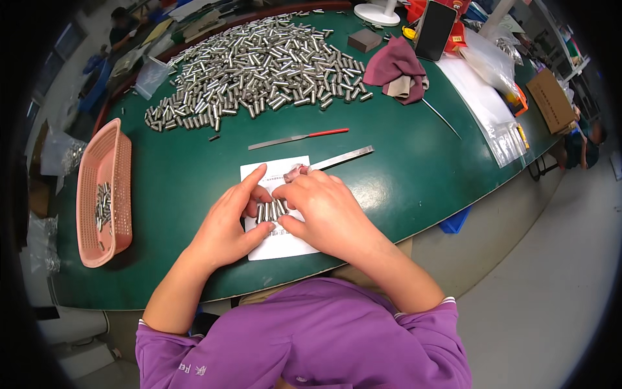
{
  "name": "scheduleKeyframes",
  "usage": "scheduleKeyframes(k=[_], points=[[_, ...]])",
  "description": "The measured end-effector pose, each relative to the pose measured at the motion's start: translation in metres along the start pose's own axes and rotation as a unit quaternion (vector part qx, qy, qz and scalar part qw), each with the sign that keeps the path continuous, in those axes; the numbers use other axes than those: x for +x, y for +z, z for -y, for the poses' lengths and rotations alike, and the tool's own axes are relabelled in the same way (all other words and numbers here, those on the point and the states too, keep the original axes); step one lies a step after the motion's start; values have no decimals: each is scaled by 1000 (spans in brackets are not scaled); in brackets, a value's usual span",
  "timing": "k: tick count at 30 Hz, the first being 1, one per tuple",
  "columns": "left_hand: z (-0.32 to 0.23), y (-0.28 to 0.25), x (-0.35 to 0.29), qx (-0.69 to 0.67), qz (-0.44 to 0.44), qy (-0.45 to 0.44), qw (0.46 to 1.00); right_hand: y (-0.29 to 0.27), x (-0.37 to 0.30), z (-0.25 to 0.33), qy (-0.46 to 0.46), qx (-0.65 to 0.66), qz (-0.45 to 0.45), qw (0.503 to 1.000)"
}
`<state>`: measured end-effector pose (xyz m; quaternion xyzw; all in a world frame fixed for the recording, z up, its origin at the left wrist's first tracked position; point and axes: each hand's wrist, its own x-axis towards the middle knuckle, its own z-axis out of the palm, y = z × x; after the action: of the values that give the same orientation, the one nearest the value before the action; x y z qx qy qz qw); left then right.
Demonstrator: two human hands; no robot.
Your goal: The person sorts small cylindrical metal parts on a green workbench. They pick up individual parts from a large pile, place them on a white paper, and use a metal ruler to align them in a row. The person repeatedly picks up, aligns, and places the parts, occasionally moving them into a pink basket.
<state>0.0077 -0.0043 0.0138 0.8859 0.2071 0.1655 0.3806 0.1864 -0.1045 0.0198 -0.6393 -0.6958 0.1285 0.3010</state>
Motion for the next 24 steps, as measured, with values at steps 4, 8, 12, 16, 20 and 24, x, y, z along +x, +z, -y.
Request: scheduleKeyframes(k=[4, 8, 12, 16, 20, 24], points=[[-2, 3, -2, -19, -3, -4, 1000, -3, -4, -1, 25, 18, 15, 999], [-3, 3, -2, -34, -10, -1, 999, -5, -8, -4, 38, 18, 28, 999], [-2, 3, -2, -29, -10, -2, 1000, -6, -8, -2, 26, -1, 17, 1000], [-1, 3, -2, -33, -9, -5, 999, -6, -8, -4, 29, 2, 15, 999], [1, 4, -1, -36, -11, -10, 999, -9, -8, -3, 42, 25, 25, 998], [-4, 4, -2, -59, -18, -25, 998, -11, -9, -3, 37, 38, 16, 998]])
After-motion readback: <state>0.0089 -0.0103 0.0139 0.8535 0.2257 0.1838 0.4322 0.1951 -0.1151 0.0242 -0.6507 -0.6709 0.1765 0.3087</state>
